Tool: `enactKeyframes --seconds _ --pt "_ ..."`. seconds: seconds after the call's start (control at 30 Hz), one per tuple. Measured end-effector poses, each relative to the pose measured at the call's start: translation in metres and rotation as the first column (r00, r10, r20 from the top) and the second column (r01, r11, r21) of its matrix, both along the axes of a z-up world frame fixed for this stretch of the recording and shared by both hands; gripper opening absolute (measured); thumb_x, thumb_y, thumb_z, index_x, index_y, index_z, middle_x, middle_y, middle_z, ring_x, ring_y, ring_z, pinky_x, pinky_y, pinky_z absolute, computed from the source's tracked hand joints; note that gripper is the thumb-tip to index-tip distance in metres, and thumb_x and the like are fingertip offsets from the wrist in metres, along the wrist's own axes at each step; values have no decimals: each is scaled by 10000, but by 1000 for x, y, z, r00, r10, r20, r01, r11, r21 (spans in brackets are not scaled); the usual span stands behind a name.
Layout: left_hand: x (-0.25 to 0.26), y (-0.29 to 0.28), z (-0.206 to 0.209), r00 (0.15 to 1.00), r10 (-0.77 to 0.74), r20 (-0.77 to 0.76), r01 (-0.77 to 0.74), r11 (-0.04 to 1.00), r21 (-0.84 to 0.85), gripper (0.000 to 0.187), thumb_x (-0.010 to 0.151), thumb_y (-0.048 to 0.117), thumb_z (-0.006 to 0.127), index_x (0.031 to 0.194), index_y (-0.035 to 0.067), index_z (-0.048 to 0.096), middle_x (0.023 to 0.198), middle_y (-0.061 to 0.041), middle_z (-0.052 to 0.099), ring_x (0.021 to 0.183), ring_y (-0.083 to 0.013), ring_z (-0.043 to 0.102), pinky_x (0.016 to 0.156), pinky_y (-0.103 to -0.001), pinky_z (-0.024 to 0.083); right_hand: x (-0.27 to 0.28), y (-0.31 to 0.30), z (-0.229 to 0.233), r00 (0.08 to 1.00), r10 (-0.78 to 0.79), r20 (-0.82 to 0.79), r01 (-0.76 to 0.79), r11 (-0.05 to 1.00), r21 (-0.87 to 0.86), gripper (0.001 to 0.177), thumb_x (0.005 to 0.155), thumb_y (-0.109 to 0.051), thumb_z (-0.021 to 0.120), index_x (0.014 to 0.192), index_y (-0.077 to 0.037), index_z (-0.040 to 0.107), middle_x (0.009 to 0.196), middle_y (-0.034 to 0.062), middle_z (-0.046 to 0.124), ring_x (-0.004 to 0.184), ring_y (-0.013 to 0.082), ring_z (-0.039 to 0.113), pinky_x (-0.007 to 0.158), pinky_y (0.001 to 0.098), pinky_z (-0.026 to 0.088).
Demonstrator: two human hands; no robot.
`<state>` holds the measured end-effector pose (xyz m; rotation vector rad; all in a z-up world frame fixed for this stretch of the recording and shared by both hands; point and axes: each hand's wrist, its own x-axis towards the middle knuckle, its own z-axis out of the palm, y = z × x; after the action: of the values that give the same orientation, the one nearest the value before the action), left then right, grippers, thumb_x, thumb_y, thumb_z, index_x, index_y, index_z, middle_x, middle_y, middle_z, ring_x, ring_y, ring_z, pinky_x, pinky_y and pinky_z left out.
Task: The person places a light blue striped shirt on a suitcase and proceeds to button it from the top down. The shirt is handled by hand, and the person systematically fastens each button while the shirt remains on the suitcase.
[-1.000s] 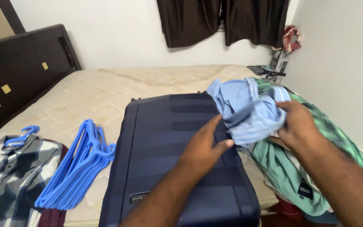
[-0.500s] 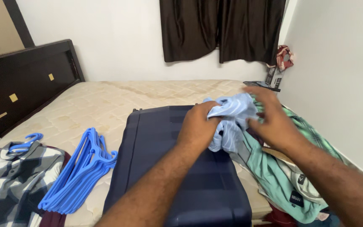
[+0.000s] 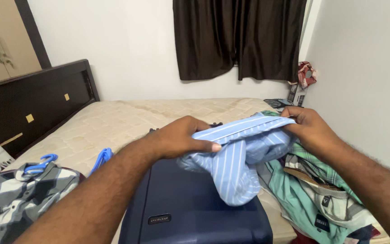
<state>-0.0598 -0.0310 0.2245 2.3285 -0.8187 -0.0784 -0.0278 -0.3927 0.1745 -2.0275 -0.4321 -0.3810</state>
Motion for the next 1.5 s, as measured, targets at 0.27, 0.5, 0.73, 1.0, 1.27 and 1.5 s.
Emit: enactKeyframes --seconds 0.27,0.5,0.73,1.0,1.27,1.5 --pt "-5 43 23 997 68 21 -62 979 -194 381 809 369 770 986 34 813 847 -111 804 789 -199 754 772 -372 605 -63 39 31 716 296 -632 -293 949 113 474 871 -359 569 1218 -84 738 928 93 784 898 202 760 864 384 581" --pt "-28 43 36 970 -158 -183 33 836 -547 341 849 333 764 1014 34 781 886 -111 792 809 -160 747 799 -330 620 -50 48 13 758 454 -468 -513 858 1 318 1005 -287 640 1041 16 731 863 92 645 826 222 603 892 403 551" --pt "-35 60 25 974 -2 -226 16 998 62 423 779 426 775 997 66 817 827 -91 816 805 -207 770 844 -407 601 -58 55 46 898 362 -250 -288 913 288 231 881 -239 675 830 -17 716 905 46 775 863 170 693 874 361 529" --pt "-35 54 19 982 -64 -178 82 992 98 376 781 313 755 1070 85 832 967 -54 835 989 -143 751 992 -389 493 -56 83 23 832 451 -321 -427 892 147 161 813 -48 737 868 -59 586 676 11 608 588 109 526 607 292 427" --pt "-36 51 5 894 -65 -443 21 994 -104 414 796 358 759 1080 58 765 939 -94 815 960 -180 769 965 -399 579 -58 93 34 843 355 -405 -286 932 223 359 693 -73 784 987 -69 578 797 39 738 735 145 708 745 348 591" --pt "-4 61 -11 870 -256 -421 93 924 -370 364 806 338 795 950 4 779 812 -116 786 800 -190 754 830 -383 599 -56 46 14 483 717 -502 -646 679 347 478 776 -417 855 952 4 715 830 48 705 798 155 681 771 328 556"
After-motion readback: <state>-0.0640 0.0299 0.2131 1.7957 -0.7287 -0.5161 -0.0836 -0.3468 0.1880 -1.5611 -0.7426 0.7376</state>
